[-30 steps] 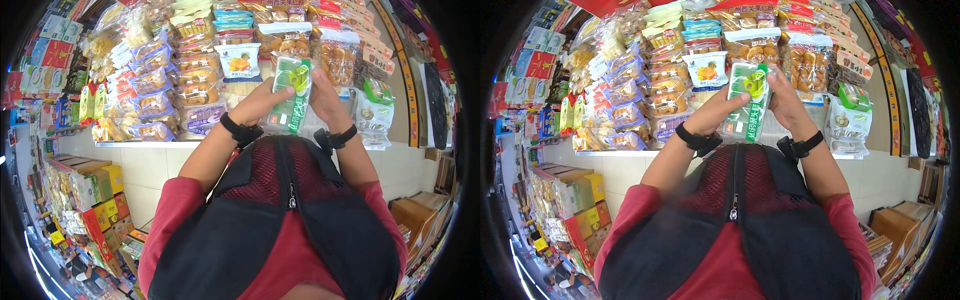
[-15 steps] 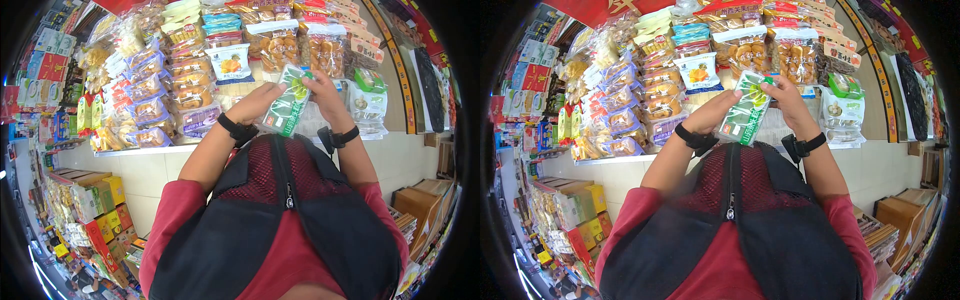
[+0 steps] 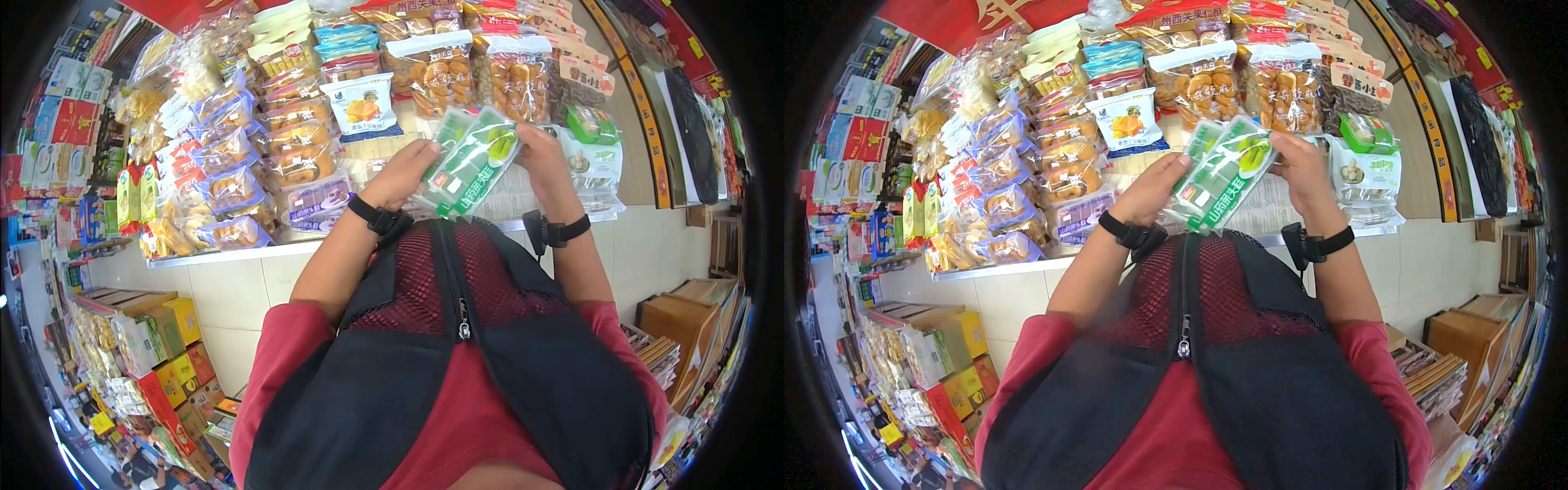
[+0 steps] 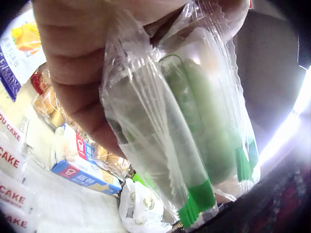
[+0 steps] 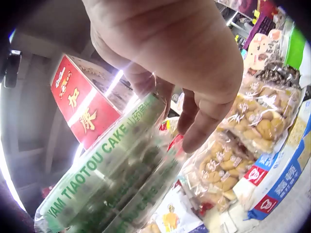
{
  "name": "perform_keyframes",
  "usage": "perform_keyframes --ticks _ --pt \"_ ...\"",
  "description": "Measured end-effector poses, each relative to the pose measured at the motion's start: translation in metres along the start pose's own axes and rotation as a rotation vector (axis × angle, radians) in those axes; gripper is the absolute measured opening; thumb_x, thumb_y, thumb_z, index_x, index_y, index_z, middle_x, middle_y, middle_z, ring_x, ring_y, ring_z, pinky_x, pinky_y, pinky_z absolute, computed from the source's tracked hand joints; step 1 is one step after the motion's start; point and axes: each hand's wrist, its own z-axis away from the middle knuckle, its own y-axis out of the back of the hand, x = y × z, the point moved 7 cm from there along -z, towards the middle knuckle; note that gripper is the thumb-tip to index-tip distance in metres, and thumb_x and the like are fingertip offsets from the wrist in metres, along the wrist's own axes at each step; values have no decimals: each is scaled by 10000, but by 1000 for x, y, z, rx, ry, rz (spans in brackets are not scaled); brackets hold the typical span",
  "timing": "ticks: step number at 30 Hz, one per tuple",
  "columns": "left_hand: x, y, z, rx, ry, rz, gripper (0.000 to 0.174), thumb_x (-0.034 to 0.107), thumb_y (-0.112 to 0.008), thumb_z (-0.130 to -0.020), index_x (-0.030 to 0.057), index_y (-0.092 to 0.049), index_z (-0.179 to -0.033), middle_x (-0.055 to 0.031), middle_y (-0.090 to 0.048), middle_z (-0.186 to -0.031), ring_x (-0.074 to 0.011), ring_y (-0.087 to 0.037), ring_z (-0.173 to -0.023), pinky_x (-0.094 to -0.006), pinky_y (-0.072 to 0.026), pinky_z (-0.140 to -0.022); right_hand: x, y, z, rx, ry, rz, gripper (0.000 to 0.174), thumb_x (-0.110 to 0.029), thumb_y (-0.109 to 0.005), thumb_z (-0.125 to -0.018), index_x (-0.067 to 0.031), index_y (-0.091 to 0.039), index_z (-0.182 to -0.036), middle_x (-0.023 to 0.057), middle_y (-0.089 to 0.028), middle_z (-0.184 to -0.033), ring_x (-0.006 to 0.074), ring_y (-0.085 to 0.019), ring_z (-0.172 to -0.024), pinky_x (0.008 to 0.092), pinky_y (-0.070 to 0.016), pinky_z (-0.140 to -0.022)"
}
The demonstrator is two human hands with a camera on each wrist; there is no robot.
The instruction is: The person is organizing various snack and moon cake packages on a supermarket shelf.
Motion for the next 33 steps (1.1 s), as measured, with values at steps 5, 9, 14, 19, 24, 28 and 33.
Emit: perform_keyframes --ticks 5,9,14,19,24,28,33 --pt "-12 31 -2 195 -33 42 356 306 -454 -1015 6 -546 -1183 -46 -624 -1050 -120 -600 -926 -279 -486 -836 12 69 8 140 -54 -11 300 -202 -593 -924 -10 -616 -1154 11 -628 -833 96 -558 -644 254 -453 -579" --pt "-4 37 5 196 -95 125 391 314 -439 -1013 -12 -519 -1215 -79 -607 -1102 -136 -572 -995 -296 -488 -840 28 114 33 328 -62 -115 385 -151 -588 -912 19 -528 -1252 31 -620 -823 128 -589 -652 264 -479 -589" --pt "-13 59 1 239 -105 158 387 298 -429 -1016 -20 -526 -1213 -88 -623 -1102 -161 -600 -983 -308 -480 -886 75 147 63 519 -86 -246 381 -62 -529 -894 51 -440 -1248 112 -620 -899 212 -639 -713 335 -565 -678" --pt "-7 52 7 242 -72 208 373 283 -403 -1020 -12 -529 -1211 -100 -629 -1112 -187 -629 -990 -332 -513 -878 106 147 76 631 -64 -376 594 -1 -468 -885 -16 -192 -1411 186 -567 -1054 287 -650 -825 370 -587 -725" --pt "-7 50 5 201 -70 210 379 296 -421 -1018 -8 -529 -1216 -96 -630 -1110 -180 -627 -980 -328 -513 -871 107 126 81 753 -53 -334 732 8 -488 -874 -50 -71 -1474 203 -552 -1083 303 -651 -830 364 -580 -718" --pt "-3 50 8 236 -107 212 380 305 -434 -1016 -2 -531 -1218 -89 -631 -1110 -175 -627 -970 -330 -513 -867 88 123 96 621 -237 188 758 -79 -551 -858 -48 -133 -1489 178 -576 -1025 245 -640 -735 319 -543 -644" --pt "-9 55 9 197 -88 202 392 311 -436 -1016 -4 -522 -1235 -90 -622 -1130 -173 -618 -988 -334 -511 -875 81 124 73 460 -91 837 560 -159 -598 -807 -34 -481 -1341 189 -610 -1094 284 -642 -790 392 -525 -736"
